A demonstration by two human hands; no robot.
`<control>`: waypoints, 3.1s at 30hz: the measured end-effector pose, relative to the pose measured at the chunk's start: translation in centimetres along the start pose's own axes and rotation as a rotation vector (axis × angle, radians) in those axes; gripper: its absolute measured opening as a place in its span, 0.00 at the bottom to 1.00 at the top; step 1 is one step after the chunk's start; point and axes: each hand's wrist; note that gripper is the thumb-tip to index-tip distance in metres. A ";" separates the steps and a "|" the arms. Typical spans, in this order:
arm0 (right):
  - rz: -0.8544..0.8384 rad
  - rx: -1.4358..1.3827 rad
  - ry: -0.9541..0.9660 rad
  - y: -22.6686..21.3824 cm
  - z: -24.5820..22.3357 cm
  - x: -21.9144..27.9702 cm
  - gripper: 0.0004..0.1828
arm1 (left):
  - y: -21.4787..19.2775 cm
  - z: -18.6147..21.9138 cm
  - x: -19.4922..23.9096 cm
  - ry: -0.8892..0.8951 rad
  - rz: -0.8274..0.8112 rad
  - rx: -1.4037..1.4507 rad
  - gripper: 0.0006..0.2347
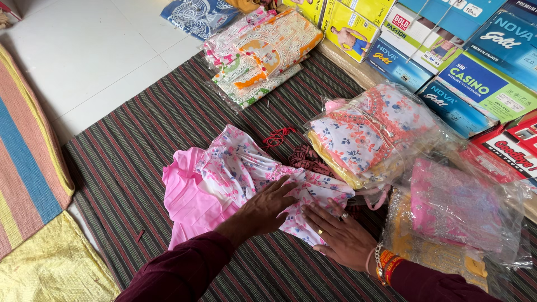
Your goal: The person sits on a mat in a shop and handles several packaged clothing items. They remove a yellow garment and a brown patterned cloth from their plastic packaging, unfold them, and then fold them back up. They also handle a pink floral garment, unfolding and folding it as well.
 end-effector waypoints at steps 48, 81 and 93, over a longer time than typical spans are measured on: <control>-0.293 -0.185 0.093 1.3 -2.7 -5.9 0.42 | -1.8 -9.1 15.8 -1.619 0.599 0.862 0.25; 0.590 -2.324 -0.031 -37.9 -12.4 -3.9 0.25 | -35.4 23.9 -8.8 -0.431 0.970 1.060 0.19; 0.918 -2.363 -0.014 -41.1 -16.7 2.6 0.31 | -28.7 38.3 -10.2 0.262 0.580 -0.007 0.17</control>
Point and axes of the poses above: each hand's wrist, its own x-axis away from the middle knuckle, its own y-axis out of the palm, z = x × y, and after that the axes turned 3 degrees about -x, right-handed
